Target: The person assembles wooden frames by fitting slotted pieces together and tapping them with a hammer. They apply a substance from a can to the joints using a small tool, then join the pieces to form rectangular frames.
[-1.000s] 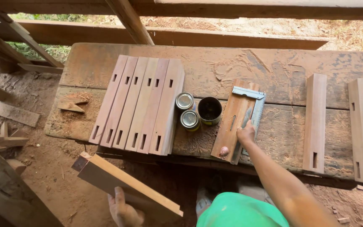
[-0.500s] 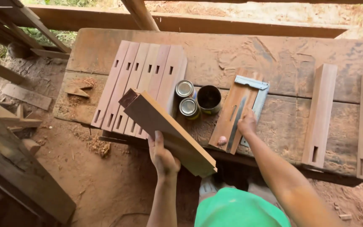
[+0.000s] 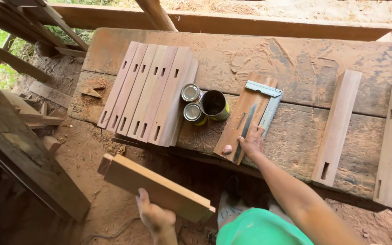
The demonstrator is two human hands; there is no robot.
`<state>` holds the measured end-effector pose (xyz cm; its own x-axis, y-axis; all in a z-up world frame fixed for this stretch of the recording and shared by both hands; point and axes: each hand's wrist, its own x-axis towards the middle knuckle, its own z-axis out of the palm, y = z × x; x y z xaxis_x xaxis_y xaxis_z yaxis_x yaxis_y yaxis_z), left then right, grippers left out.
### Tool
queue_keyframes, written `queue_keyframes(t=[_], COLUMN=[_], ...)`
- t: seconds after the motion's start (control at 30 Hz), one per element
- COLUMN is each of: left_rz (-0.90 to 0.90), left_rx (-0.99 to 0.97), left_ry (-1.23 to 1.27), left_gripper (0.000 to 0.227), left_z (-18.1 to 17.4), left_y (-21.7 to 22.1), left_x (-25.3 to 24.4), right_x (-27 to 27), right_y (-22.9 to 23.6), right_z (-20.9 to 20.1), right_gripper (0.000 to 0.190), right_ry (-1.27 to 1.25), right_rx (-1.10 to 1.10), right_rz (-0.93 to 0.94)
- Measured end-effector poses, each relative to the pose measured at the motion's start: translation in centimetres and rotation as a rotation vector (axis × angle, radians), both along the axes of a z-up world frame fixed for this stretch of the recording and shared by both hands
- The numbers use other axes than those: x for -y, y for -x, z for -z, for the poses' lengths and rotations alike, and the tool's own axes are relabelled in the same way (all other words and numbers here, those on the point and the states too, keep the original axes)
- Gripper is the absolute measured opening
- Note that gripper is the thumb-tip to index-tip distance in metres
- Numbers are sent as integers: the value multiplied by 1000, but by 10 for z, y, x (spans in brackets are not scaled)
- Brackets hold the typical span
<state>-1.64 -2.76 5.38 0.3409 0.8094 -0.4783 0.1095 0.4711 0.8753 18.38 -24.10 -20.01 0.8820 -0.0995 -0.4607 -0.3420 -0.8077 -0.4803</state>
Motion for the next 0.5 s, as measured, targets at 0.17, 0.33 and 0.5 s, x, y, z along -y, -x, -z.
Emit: queue_keyframes(t=[0.17,0.33,0.5], left_rz=[-58,-71,-25], left_rx=[38,36,169], left_ry=[-44,-35,-8], left_gripper=[54,53,47], left_z=[1,3,15], left_y=[19,12,-2], left_x=[-14,-40,-69], right_x=[6,20,18], right_y=[11,27,37], right_z=[-29,32,38], right_gripper=[85,75,56], right_ry=[-193,-181,-148], right_rx=[-95,47,31], right_rz=[191,181,98])
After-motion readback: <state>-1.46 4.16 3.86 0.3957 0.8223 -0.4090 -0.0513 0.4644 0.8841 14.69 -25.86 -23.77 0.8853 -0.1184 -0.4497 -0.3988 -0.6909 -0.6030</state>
